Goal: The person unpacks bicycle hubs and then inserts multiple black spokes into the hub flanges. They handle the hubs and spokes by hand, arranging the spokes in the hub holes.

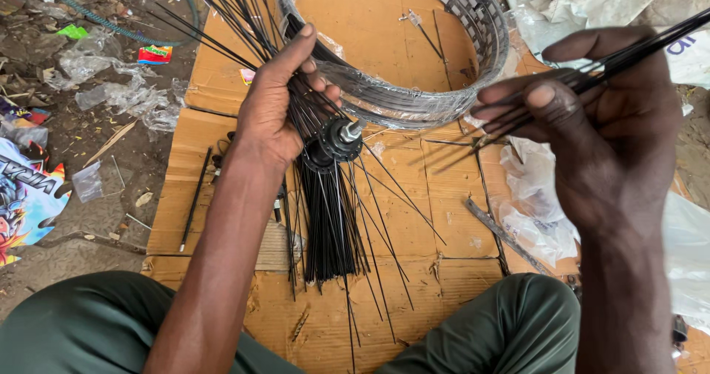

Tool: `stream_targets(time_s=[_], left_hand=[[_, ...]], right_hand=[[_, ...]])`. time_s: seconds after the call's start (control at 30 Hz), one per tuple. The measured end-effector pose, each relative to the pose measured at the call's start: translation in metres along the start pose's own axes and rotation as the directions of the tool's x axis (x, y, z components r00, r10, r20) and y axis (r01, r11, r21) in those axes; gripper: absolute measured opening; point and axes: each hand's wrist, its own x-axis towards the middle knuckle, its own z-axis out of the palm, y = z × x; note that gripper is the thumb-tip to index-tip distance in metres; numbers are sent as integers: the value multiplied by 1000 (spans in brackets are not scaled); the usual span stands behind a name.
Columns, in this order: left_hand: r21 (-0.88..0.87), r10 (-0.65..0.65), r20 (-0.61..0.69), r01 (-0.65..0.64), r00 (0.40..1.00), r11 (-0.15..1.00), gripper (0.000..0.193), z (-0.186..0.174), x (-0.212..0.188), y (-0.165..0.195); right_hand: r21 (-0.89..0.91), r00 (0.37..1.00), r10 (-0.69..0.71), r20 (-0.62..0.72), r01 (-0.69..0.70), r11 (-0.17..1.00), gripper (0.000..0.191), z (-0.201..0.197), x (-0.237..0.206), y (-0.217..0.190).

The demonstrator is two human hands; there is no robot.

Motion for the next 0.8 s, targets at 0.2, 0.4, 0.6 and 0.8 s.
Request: stream_targets(time_s=[0.2, 0.4, 0.6, 0.8], left_hand=[[13, -30, -23, 31, 999, 999, 29, -1, 5, -5], [29, -96, -43, 97, 994, 995, 34, 0, 3, -7], [0, -95, -27, 95, 995, 996, 34, 1, 4, -10], [7, -119, -68, 120, 991, 993, 32, -1, 3, -13]], right_hand=[[114, 996, -89, -33, 92, 989, 20, 9, -4, 28], [187, 987, -157, -24, 159, 969, 28, 12, -6, 45], [234, 982, -188, -27, 189, 954, 28, 19, -7, 46], [145, 973, -223, -64, 230, 962, 28, 16, -6, 46]])
